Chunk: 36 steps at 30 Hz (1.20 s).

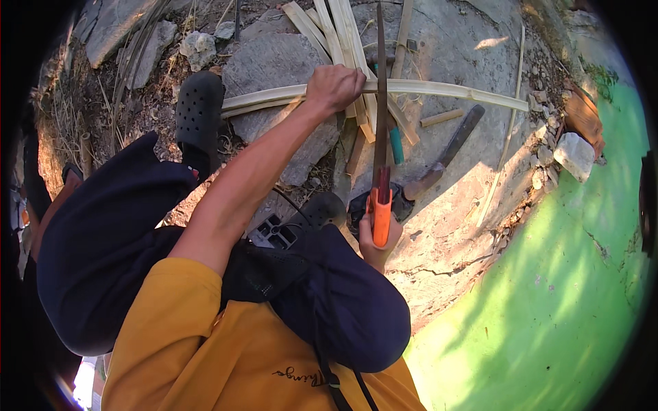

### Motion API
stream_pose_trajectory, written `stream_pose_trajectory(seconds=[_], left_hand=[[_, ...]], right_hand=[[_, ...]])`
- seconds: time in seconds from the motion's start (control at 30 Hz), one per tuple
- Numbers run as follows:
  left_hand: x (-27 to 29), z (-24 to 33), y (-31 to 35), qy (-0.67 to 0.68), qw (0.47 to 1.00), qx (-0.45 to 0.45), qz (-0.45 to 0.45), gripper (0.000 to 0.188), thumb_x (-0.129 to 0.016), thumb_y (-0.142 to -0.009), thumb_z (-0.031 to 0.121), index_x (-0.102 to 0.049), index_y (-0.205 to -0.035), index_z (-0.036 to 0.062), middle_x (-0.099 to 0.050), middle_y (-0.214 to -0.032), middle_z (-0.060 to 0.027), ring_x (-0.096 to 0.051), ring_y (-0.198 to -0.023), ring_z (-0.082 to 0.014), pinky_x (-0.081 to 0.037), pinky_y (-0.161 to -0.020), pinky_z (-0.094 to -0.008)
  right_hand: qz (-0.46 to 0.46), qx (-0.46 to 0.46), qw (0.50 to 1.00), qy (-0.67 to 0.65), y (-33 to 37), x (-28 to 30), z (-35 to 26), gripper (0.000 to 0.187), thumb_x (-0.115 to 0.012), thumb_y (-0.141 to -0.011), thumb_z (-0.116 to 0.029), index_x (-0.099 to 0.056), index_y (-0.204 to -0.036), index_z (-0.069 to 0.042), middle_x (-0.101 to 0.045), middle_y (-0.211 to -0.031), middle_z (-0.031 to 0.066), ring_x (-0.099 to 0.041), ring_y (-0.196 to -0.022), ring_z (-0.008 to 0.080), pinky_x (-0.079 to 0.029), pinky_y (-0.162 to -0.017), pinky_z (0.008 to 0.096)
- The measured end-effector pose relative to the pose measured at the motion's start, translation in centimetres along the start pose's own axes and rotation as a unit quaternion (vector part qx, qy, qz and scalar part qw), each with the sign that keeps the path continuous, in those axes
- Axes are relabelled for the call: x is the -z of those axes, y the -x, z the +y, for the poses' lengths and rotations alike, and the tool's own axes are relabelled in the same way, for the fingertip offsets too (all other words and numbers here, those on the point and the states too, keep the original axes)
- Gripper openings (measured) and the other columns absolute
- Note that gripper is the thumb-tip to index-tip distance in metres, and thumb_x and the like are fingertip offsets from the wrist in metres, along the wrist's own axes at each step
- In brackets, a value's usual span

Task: The person holds a strip of bamboo against a stack of wood on a stone floor and uses a hand saw to cut through it. They then pick up and group the cut pieces.

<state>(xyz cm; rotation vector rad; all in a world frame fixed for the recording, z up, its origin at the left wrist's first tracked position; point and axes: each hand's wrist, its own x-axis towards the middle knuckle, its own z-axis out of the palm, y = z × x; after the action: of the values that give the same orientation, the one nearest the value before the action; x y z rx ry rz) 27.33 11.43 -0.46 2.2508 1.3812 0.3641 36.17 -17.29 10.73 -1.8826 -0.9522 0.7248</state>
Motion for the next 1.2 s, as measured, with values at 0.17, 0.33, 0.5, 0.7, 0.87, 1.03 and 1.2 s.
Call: stream_pose_trajectory(seconds=[0.17,0.33,0.5,0.7,0.87,1.03,1.2], left_hand=[[0.2,-0.5,0.6,0.009,0.999,0.029,0.031,0.057,-0.044,-0.103,0.037,-0.07,-0.066,0.0023,-0.067,-0.068,-0.0218,-0.067,-0.062,-0.0427,-0.056,-0.063,-0.0519],[-0.4,-0.2,0.2,-0.005,1.0,-0.009,0.025,0.055,-0.042,-0.102,0.035,-0.068,-0.067,0.0019,-0.066,-0.065,-0.0209,-0.066,-0.06,-0.0426,-0.056,-0.061,-0.0522],[-0.1,0.2,0.7,0.001,1.0,0.013,0.003,0.055,-0.042,-0.102,0.033,-0.069,-0.065,0.0021,-0.064,-0.063,-0.0233,-0.065,-0.056,-0.0415,-0.055,-0.06,-0.0512],[-0.1,0.0,-0.3,-0.028,1.0,0.007,-0.007,0.055,-0.043,-0.101,0.035,-0.072,-0.066,0.0045,-0.068,-0.068,-0.0212,-0.07,-0.062,-0.0376,-0.057,-0.064,-0.0488],[-0.3,0.0,0.8,-0.015,1.0,-0.001,0.01,0.054,-0.046,-0.102,0.034,-0.069,-0.065,0.0021,-0.065,-0.064,-0.0226,-0.066,-0.057,-0.0404,-0.055,-0.06,-0.0507],[0.5,0.0,0.9,-0.016,0.999,-0.031,0.003,0.054,-0.044,-0.102,0.034,-0.07,-0.067,0.0026,-0.064,-0.064,-0.0239,-0.066,-0.058,-0.0419,-0.055,-0.063,-0.0522],[-0.3,0.1,0.4,-0.009,1.0,-0.002,-0.007,0.054,-0.044,-0.103,0.036,-0.071,-0.069,0.0026,-0.066,-0.068,-0.0235,-0.067,-0.06,-0.0423,-0.055,-0.063,-0.0525]], right_hand=[[-0.04,-0.027,0.999,0.019,-0.6,1.2,-2.6,0.039,-0.064,-0.077,0.003,-0.073,-0.115,0.003,-0.059,-0.062,0.0059,-0.055,-0.053,0.0103,-0.046,-0.056,0.0268],[-0.059,-0.013,0.998,0.019,-4.2,0.0,-1.4,0.028,-0.064,-0.078,0.002,-0.073,-0.105,0.004,-0.059,-0.061,0.0055,-0.053,-0.053,0.0075,-0.044,-0.054,0.0267],[0.103,-0.367,0.921,-0.076,3.6,1.6,-1.8,0.029,-0.066,-0.08,0.0,-0.073,-0.108,0.004,-0.061,-0.061,0.0054,-0.055,-0.053,0.0087,-0.044,-0.054,0.027],[-0.072,-0.033,0.996,0.05,-3.1,-0.2,0.5,0.032,-0.066,-0.078,0.001,-0.073,-0.109,0.004,-0.062,-0.062,0.0073,-0.058,-0.053,0.0125,-0.047,-0.057,0.0287],[-0.01,-0.056,0.996,0.062,3.1,1.6,-0.9,0.039,-0.066,-0.077,0.001,-0.073,-0.116,0.003,-0.064,-0.064,0.0077,-0.058,-0.056,0.01,-0.049,-0.06,0.0281],[-0.053,-0.016,0.998,0.023,-5.4,-1.4,-1.9,0.005,-0.066,-0.079,0.0,-0.064,-0.082,0.001,-0.058,-0.059,0.0089,-0.058,-0.049,0.016,-0.045,-0.053,0.03],[-0.009,0.023,0.994,0.104,2.2,1.0,0.0,0.043,-0.063,-0.078,0.001,-0.073,-0.12,0.001,-0.068,-0.07,0.0108,-0.067,-0.06,0.0175,-0.052,-0.064,0.0304]])
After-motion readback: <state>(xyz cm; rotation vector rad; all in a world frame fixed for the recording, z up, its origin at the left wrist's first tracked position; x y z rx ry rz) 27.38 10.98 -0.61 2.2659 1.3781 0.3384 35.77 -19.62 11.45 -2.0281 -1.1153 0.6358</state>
